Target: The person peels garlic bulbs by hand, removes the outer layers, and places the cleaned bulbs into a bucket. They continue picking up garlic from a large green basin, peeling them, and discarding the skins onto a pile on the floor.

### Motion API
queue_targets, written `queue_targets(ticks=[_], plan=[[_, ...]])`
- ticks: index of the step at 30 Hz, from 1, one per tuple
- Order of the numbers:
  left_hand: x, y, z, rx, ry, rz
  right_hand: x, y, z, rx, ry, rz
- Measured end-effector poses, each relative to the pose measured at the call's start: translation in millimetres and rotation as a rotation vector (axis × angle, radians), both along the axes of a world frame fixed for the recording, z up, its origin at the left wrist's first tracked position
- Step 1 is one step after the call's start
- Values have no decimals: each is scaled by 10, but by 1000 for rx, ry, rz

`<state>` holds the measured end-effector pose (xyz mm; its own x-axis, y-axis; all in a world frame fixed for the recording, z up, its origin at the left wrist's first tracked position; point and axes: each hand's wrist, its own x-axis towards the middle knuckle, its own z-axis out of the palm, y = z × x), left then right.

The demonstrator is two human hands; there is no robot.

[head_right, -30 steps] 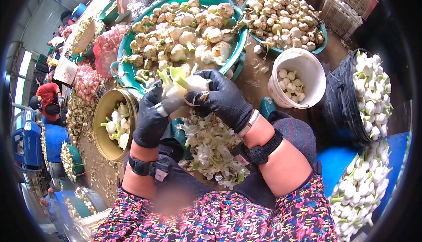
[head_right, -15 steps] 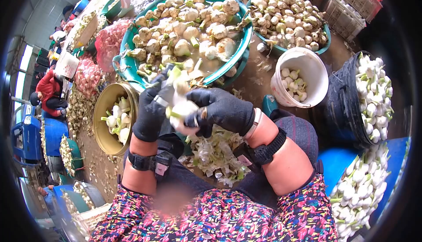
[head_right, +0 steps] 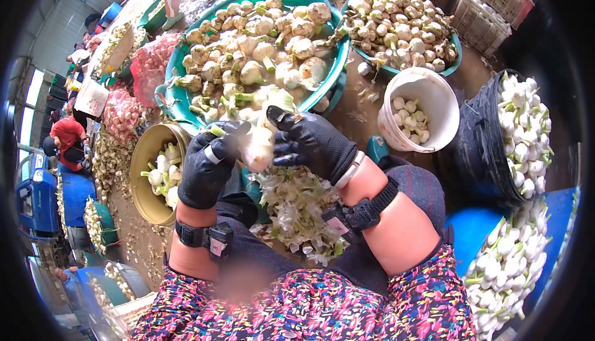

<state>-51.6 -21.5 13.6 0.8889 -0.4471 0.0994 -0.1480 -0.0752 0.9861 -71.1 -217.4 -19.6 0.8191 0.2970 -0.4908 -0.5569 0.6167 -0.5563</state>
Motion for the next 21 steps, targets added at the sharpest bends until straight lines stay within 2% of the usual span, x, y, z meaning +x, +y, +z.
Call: queue_targets(ticks=[1,3,4,5,7,8,9,11,12,13,15,16,17,19,20,21], plan=[[31,2,-17,-3,4,0,8,57,-38,-3,4,0],[157,35,-100,341,-900,-154,43,142,-117,184,-437,-430],[156,-14,-168,215,-692,9,35,94,-114,-216,-641,-427],[219,68,-134,380,-887,45,12,8,-97,-619,-833,-412],[278,157,-118,465,-930,199,-116,-228,115,114,-644,175],[317,272,-183,461,-824,150,-154,-210,234,-150,-640,424],[279,238,-168,462,-828,150,-184,-146,257,-276,-669,592],[186,105,-166,-440,315,198,-162,-55,-86,-602,-900,344],[167,88,-204,-471,248,99,-91,-57,-96,-741,-859,218],[129,57,-224,-473,260,98,-66,-89,-56,-625,-607,105],[93,-44,-187,-291,209,154,-42,-48,-5,-408,-477,-82],[62,-97,-163,-292,267,183,-42,-9,-1,-541,-523,-147],[28,-155,-136,-186,110,149,-25,6,-28,-539,-519,-155],[21,-200,-205,8,-139,119,1,36,-138,-769,-490,-124],[19,-220,-198,7,-135,112,13,74,-192,-708,-481,-249],[16,-242,-157,123,-358,76,14,66,-205,-711,-477,-252]])
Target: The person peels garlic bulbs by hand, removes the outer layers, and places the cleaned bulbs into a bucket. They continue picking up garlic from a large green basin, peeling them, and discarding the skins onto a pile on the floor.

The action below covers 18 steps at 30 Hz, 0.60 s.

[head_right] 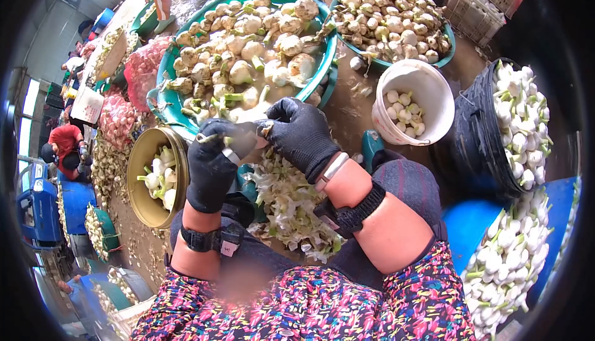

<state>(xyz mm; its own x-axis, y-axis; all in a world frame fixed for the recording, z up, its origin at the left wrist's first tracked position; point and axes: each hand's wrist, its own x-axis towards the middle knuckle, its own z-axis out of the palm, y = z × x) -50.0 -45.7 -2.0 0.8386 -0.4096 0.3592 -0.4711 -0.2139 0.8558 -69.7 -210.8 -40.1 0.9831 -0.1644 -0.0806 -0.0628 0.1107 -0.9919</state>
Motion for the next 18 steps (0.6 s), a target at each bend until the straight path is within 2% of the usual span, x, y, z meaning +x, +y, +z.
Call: queue_targets(ticks=[1,2,4,6,7,9,12,13,14,15,16,18], plan=[[-1,-12,23,130,-218,-26,6,-8,-4,30,25,0],[-5,-25,12,128,-219,-27,13,-10,-8,59,48,2],[-24,-54,-47,381,-473,-8,11,39,-13,84,37,-19],[-37,-56,-91,368,-498,-18,-7,40,28,-162,-20,17],[-49,-52,-98,391,-511,-14,-20,47,62,-162,-20,15],[-56,-45,-84,416,-525,-11,-38,63,119,-587,-162,-78],[-57,-33,-49,323,-443,-14,12,89,-2,-486,-205,-194],[-65,-22,-48,-73,30,57,18,82,-2,-485,-208,-192],[-65,-5,-47,-470,502,126,25,68,11,-53,-67,-162],[72,81,-71,-135,139,-10,32,54,24,376,78,-122],[51,102,-121,-793,766,-27,35,16,20,376,72,-109],[82,122,-168,-868,841,-63,2,-91,34,358,-103,77]])
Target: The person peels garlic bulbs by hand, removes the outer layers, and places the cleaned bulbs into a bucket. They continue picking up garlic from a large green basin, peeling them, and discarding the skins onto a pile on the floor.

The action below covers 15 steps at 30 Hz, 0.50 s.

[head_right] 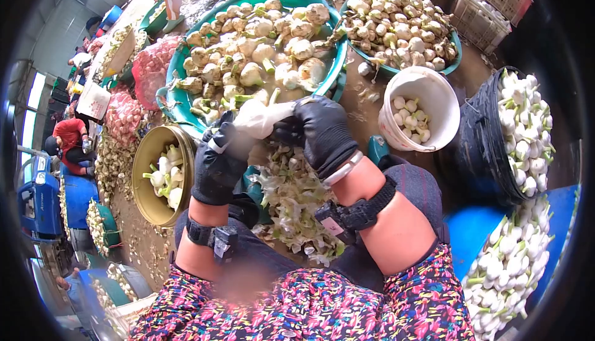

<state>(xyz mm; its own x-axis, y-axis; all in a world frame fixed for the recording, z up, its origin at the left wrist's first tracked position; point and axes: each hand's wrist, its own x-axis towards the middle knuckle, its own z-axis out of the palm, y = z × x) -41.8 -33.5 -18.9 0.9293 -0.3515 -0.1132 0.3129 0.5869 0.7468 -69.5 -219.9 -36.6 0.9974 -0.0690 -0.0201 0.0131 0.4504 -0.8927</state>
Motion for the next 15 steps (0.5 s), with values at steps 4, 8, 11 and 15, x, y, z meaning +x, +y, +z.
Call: queue_targets(ticks=[4,8,11,15], plan=[[78,47,-24,-7,53,-65,-9,-103,164,450,166,53],[41,13,-147,138,-69,-50,-13,-31,320,181,171,59],[100,87,-329,351,-286,-49,-3,-58,248,85,134,96],[125,97,-243,186,-4,-61,-25,-120,293,517,-71,284]])
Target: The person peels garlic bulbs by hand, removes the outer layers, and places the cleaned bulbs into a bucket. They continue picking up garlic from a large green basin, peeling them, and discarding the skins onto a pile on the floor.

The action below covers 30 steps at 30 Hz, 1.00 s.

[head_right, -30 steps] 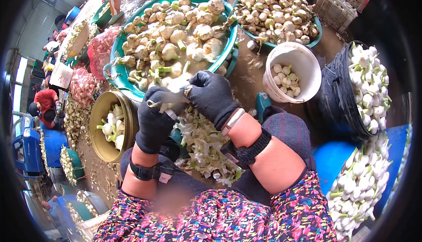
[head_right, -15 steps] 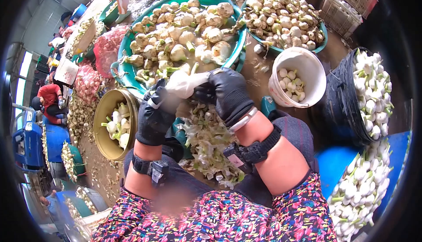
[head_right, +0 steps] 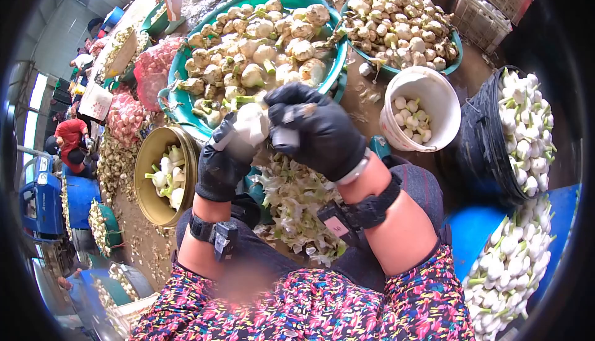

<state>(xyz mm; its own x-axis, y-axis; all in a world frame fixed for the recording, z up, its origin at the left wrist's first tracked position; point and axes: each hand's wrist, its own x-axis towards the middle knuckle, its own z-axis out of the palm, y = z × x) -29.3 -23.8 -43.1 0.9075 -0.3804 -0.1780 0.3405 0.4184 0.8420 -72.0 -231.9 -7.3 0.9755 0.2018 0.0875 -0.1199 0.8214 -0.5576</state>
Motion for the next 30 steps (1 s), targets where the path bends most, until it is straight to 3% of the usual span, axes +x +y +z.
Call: queue_targets(ticks=[1,2,3,4,5,6,9,11,12,13,14,15,17,18,19,21,22,23,25,27,28,30], plan=[[12,27,47,-2,-2,8,-35,-56,83,271,-100,76],[24,39,99,-196,124,20,-52,-131,199,276,-166,55],[29,41,178,-385,247,27,-72,-196,265,139,-28,-17],[5,-12,262,-383,364,111,-44,-205,221,-151,22,6],[-15,-29,257,-378,365,106,-17,-204,153,-444,75,25],[-56,-51,236,-302,255,109,-33,-104,108,-581,88,18],[-109,-102,168,-199,140,80,10,103,-50,-1146,-53,-142],[-104,-118,159,-121,104,13,-8,144,-31,-1143,-67,-157],[-88,-137,179,-195,264,8,-14,157,-29,-806,9,-135],[-109,-134,219,-194,265,8,-19,169,-30,-468,81,-111],[-144,-121,287,-174,236,75,-8,85,-110,-721,-282,-220],[-159,-111,338,-157,204,143,-44,98,-114,-681,-365,-398],[-48,174,458,-139,39,166,-35,-53,50,285,59,-75],[-3,411,312,239,-424,349,-7,-185,-12,270,-106,-7],[13,557,593,93,-283,350,14,-272,77,-73,-43,12],[156,1086,741,919,-885,379,-55,-175,194,-661,61,131],[144,1360,819,638,-512,430,-48,-100,37,-866,-111,281],[174,1620,851,824,-466,426,-59,-45,-182,-1099,-376,378],[206,1565,952,1289,-701,323,-126,128,-220,-1616,-499,703],[282,1297,907,1215,-845,120,-138,204,-167,-1741,-437,622],[301,1000,893,1224,-764,71,-127,221,-201,-1699,-452,468],[495,519,683,1001,-723,-170,-109,190,-183,-1616,-451,437]])
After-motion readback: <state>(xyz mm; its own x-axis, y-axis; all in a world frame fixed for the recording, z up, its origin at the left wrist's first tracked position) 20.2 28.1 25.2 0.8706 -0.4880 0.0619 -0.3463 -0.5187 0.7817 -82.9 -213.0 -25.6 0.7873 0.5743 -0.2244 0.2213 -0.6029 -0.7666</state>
